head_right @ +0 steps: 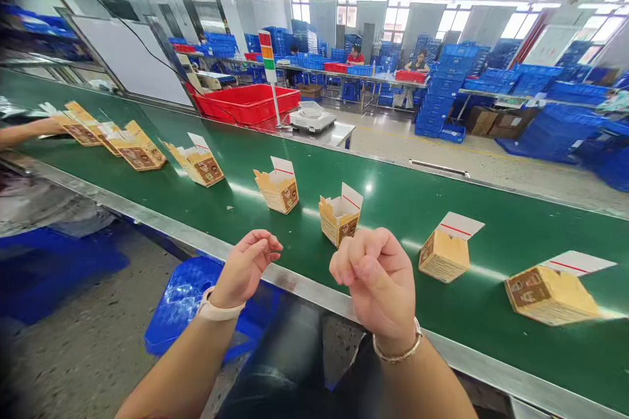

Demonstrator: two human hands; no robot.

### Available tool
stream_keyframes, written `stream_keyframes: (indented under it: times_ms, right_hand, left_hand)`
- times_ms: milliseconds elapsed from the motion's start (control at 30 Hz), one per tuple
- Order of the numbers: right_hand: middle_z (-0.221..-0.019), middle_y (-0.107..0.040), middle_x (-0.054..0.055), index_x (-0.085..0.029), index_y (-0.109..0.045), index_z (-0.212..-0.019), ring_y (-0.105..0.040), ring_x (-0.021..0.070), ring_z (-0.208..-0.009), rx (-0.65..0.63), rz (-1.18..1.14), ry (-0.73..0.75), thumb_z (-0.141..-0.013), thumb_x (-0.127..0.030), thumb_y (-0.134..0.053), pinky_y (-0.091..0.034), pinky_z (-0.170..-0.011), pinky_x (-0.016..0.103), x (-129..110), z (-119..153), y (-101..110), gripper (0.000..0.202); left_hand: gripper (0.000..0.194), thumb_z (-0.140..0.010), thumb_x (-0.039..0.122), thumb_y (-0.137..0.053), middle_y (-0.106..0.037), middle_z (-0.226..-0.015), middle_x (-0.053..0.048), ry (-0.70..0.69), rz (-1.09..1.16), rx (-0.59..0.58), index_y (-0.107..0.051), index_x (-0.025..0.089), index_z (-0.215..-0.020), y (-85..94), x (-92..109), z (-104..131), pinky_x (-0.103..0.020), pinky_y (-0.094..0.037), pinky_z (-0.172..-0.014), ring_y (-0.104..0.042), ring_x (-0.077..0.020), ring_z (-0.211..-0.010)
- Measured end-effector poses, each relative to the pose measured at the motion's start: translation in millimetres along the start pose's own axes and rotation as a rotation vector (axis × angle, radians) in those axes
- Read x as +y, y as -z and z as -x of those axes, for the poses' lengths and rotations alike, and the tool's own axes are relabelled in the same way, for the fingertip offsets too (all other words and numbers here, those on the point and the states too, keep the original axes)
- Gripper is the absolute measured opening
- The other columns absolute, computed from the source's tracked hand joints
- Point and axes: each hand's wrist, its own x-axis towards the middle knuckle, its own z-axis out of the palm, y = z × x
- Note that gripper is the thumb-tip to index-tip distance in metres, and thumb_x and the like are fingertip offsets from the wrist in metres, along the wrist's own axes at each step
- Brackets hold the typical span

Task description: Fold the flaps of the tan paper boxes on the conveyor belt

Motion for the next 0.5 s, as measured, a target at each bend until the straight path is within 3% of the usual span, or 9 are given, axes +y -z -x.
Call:
stream_keyframes:
  times_ms: [267,400,500]
  right_hand:
    - [-0.057,-0.036,-0.007,-0.024,-0.056,-0.076,-0.039,0.0093,-0.049,0.048,0.139,0.072,-0.085,-0.028,-0.067,-0.036,-0.047,0.023,1.8,-0.1,-0.7,0.015]
    - [-0.071,-0.054,-0.002,-0.024,-0.062,-0.084,-0.053,0.0124,-0.062,0.282,0.51,0.363,-0.085,-0.024,-0.065,-0.044,-0.056,0.027,21.9,-1.0,20.6,0.003]
    - [-0.074,-0.057,-0.001,-0.022,-0.06,-0.084,-0.054,0.0115,-0.065,0.461,0.679,0.391,-0.088,-0.026,-0.06,-0.045,-0.06,0.027,41.9,-2.5,48.8,0.005]
  left_hand:
    - [0.036,-0.052,0.036,-0.077,-0.06,-0.068,0.003,-0.008,-0.007,-0.031,-0.055,0.018,-0.074,4.1,-3.6,-4.1,-0.024,-0.047,-0.061,-0.059,-0.0122,-0.066]
    - [0.036,-0.052,0.036,-0.076,-0.06,-0.068,0.003,-0.017,-0.019,-0.021,-0.054,0.018,-0.074,2.4,-6.2,-8.7,-0.023,-0.046,-0.061,-0.059,-0.0121,-0.066]
    - [0.038,-0.051,0.037,-0.075,-0.061,-0.068,0.003,-0.013,-0.048,-0.02,-0.054,0.018,-0.075,-4.9,-10.3,-15.5,-0.022,-0.045,-0.061,-0.06,-0.0118,-0.066]
